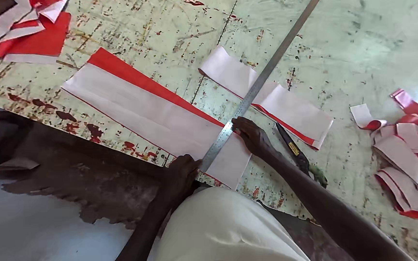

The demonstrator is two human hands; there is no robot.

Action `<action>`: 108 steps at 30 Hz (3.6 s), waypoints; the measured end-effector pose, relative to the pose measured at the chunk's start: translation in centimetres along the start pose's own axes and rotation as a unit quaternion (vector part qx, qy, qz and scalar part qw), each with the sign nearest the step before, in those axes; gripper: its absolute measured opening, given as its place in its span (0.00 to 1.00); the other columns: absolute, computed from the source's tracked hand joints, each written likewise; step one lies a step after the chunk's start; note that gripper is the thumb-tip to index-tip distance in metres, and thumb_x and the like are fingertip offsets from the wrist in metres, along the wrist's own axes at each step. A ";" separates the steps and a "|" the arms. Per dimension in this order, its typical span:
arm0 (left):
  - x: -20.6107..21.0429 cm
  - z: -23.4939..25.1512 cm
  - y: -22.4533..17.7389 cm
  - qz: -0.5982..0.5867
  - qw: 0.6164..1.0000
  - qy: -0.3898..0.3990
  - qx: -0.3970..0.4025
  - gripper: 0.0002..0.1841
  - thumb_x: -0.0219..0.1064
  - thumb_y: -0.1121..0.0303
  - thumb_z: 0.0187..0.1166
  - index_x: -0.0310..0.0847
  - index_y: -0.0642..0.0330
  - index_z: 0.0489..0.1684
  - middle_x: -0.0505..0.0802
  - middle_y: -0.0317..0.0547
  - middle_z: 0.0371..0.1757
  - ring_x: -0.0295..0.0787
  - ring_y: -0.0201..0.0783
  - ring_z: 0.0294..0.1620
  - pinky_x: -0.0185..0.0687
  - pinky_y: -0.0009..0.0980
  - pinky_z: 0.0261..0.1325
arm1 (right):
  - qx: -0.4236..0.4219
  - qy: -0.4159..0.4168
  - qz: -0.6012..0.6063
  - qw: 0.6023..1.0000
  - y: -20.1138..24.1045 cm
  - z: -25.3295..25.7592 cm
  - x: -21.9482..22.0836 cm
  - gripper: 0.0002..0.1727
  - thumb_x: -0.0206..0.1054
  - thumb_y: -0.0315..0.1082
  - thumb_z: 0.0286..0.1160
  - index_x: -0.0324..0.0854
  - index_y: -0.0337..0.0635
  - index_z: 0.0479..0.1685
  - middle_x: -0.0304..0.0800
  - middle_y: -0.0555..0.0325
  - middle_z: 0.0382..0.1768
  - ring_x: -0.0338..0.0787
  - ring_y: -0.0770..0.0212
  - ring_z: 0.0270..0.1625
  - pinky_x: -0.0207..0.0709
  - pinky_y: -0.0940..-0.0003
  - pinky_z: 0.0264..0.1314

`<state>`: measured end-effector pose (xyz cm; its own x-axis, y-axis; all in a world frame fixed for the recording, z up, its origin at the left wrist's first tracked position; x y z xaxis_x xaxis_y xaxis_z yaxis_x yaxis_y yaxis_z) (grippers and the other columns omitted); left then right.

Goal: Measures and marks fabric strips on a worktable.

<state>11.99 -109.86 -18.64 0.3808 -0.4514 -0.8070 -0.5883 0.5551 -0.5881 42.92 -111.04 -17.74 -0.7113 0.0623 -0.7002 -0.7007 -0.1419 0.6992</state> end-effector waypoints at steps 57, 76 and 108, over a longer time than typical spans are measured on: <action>-24.1 4.9 25.4 -0.179 0.954 -0.093 -0.223 0.17 0.75 0.59 0.79 0.88 0.56 0.60 0.93 0.49 0.48 0.91 0.45 0.45 0.88 0.50 0.54 | 0.328 -0.184 0.511 0.773 11.5 36.6 14.3 0.14 0.58 0.36 0.90 0.79 0.37 0.64 0.87 0.51 0.52 0.89 0.60 0.46 0.86 0.62 0.49; -27.6 6.4 37.2 -0.029 0.992 -0.094 -0.074 0.16 0.72 0.58 0.80 0.92 0.45 0.63 0.89 0.41 0.46 0.85 0.43 0.52 0.82 0.44 0.58 | 0.392 -0.095 0.458 0.793 10.5 46.9 19.6 0.16 0.55 0.38 0.91 0.80 0.39 0.65 0.90 0.52 0.47 0.91 0.59 0.43 0.88 0.61 0.49; -27.6 6.7 36.7 0.034 0.995 -0.060 -0.070 0.13 0.69 0.58 0.82 0.94 0.50 0.55 0.90 0.41 0.44 0.87 0.45 0.49 0.84 0.47 0.56 | 0.184 0.194 0.016 0.963 12.1 49.6 18.8 0.16 0.57 0.39 0.91 0.87 0.42 0.60 0.92 0.48 0.39 0.92 0.54 0.33 0.89 0.51 0.41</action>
<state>-15.35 -72.37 -18.33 0.4139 -0.3240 -0.8507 -0.7064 0.4751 -0.5246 18.33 -62.55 -15.23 -0.7089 -0.3196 -0.6287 -0.7015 0.2272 0.6755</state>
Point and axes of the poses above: each hand's wrist, its own z-axis towards the middle knuckle, its own x-axis out of the palm, y = z × x, the point moved 4 cm from there along z, towards the middle knuckle
